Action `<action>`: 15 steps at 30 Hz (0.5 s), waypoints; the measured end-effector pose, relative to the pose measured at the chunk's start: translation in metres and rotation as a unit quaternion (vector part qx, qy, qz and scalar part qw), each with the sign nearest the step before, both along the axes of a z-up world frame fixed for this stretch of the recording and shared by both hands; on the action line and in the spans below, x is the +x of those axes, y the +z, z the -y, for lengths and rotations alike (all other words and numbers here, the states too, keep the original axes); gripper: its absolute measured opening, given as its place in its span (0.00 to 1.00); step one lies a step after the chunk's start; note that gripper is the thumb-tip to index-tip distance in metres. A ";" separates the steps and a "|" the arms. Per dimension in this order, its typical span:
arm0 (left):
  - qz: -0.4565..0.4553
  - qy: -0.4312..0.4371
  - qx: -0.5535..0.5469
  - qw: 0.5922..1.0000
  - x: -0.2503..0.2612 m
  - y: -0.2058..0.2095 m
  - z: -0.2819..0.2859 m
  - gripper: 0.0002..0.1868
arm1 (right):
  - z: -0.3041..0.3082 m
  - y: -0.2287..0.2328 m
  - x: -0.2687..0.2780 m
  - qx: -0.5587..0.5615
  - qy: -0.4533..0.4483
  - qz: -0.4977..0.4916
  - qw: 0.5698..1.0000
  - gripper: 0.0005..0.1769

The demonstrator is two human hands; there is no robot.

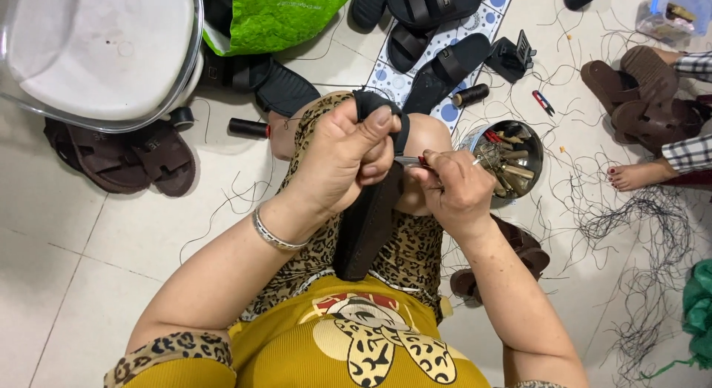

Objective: Hand-sewing the sole of a sandal to its upper part using a needle and thread.

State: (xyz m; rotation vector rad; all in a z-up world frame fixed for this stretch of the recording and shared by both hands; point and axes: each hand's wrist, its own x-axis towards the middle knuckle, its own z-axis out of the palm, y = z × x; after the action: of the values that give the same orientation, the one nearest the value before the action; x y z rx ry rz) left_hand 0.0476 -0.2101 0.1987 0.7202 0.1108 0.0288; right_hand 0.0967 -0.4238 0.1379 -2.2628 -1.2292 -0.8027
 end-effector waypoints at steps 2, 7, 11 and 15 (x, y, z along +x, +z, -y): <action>-0.001 -0.006 0.000 1.000 0.000 0.002 0.005 0.10 | -0.003 -0.004 -0.002 -0.011 -0.013 0.004 1.000 0.17; 0.003 -0.018 -0.043 0.999 -0.002 0.015 0.012 0.11 | 0.009 -0.020 0.001 -0.043 -0.057 0.045 0.996 0.17; 0.082 0.029 0.046 0.995 -0.001 0.026 -0.002 0.10 | 0.010 -0.007 -0.008 0.053 -0.060 -0.179 0.981 0.11; -0.012 -0.026 0.443 0.896 0.003 0.000 -0.041 0.13 | 0.016 -0.016 -0.021 0.380 -0.008 -0.558 0.737 0.17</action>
State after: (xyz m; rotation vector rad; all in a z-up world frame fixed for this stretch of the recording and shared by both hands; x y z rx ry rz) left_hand 0.0505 -0.1695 0.1985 1.6407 0.1002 0.0185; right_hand 0.0753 -0.4401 0.1221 -1.5147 -0.1950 0.1597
